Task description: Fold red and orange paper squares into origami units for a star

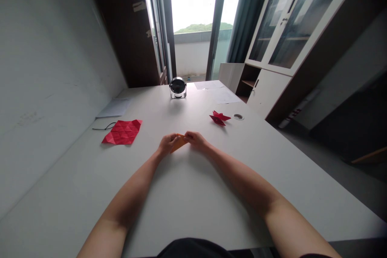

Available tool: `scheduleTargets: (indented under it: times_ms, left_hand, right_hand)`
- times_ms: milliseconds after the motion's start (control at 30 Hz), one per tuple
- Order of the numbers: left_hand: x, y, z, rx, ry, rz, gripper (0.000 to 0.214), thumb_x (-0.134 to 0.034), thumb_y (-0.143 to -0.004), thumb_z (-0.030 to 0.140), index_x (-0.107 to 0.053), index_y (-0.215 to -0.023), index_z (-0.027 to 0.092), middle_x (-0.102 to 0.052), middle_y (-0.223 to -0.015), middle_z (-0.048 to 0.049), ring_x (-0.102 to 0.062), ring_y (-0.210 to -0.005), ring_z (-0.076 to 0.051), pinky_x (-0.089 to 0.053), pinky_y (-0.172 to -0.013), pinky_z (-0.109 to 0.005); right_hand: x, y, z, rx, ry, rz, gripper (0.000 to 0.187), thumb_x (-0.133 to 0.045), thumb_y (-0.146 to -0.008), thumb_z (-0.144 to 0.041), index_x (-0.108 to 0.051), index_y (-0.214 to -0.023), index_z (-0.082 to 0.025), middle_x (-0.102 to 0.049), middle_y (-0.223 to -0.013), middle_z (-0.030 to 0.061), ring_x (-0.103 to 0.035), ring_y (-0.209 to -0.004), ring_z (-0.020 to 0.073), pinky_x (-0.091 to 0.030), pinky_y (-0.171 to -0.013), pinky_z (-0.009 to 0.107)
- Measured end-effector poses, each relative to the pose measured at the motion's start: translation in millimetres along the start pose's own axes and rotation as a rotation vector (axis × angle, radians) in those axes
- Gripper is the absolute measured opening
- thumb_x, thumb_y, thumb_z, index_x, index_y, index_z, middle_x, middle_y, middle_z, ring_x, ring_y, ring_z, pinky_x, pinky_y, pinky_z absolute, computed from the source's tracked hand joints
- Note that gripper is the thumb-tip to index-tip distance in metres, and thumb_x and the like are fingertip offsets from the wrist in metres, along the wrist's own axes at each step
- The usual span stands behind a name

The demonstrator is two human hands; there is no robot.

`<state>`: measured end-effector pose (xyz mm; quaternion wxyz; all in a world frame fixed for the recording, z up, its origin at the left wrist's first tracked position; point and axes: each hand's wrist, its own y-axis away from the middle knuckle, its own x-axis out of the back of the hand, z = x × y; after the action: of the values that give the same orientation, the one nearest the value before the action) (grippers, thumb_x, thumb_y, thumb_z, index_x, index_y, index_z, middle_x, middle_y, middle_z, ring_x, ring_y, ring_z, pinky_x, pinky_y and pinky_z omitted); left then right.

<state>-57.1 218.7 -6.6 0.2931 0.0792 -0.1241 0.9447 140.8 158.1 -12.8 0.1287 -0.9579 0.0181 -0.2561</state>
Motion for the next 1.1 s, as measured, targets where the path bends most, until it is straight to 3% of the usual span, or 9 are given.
scheduleTargets:
  times_ms: [233,467,700,900,1100]
  left_hand:
    - [1.4,-0.9,4.1,-0.008,-0.166,-0.003,0.039,-0.058,-0.087,0.048,-0.073,-0.084,0.011,-0.064,-0.069,-0.0070,-0.054,-0.064,-0.019,-0.037,-0.057,-0.029]
    - [0.3,-4.5,-1.1,0.018,0.030,0.110,0.039,-0.062,-0.085,0.050,-0.067,-0.079,0.012,-0.061,-0.066,-0.0046,-0.052,-0.058,-0.016,-0.037,-0.054,-0.028]
    - [2.9,-6.2,-4.3,-0.002,0.025,0.081,0.041,-0.061,-0.083,0.054,-0.067,-0.078,0.013,-0.059,-0.064,-0.0010,-0.050,-0.059,-0.013,-0.036,-0.054,-0.024]
    - [4.7,-6.8,-3.3,0.015,0.035,0.001,0.036,-0.061,-0.082,0.050,-0.064,-0.072,0.015,-0.048,-0.053,0.0031,-0.042,-0.049,-0.010,-0.030,-0.048,-0.023]
    - [4.7,-7.8,-4.0,0.020,0.126,0.043,0.037,-0.062,-0.082,0.051,-0.064,-0.073,0.015,-0.052,-0.059,0.0014,-0.046,-0.054,-0.011,-0.033,-0.052,-0.023]
  right_hand:
    - [0.3,2.7,-3.1,0.019,0.046,-0.030,0.030,-0.056,-0.084,-0.046,-0.059,-0.073,-0.017,-0.047,-0.061,-0.0045,-0.039,-0.060,0.0110,-0.029,-0.057,0.024]
    - [-0.6,-1.4,7.0,-0.003,-0.050,0.154,0.041,-0.054,-0.086,-0.054,-0.050,-0.065,-0.019,-0.038,-0.058,-0.0047,-0.034,-0.057,0.0107,-0.026,-0.053,0.024]
    - [-2.1,-4.2,14.5,-0.035,-0.125,0.247,0.046,-0.054,-0.085,-0.060,-0.048,-0.063,-0.020,-0.036,-0.054,-0.0053,-0.033,-0.052,0.0105,-0.023,-0.050,0.024]
    - [-1.6,-3.8,12.6,-0.033,-0.179,0.217,0.045,-0.056,-0.085,-0.060,-0.049,-0.064,-0.020,-0.041,-0.051,-0.0053,-0.035,-0.049,0.0101,-0.025,-0.049,0.024]
    - [3.0,-0.5,-1.0,-0.038,-0.299,0.151,0.047,-0.057,-0.084,-0.062,-0.052,-0.067,-0.019,-0.048,-0.053,-0.0035,-0.040,-0.051,0.0104,-0.030,-0.051,0.025]
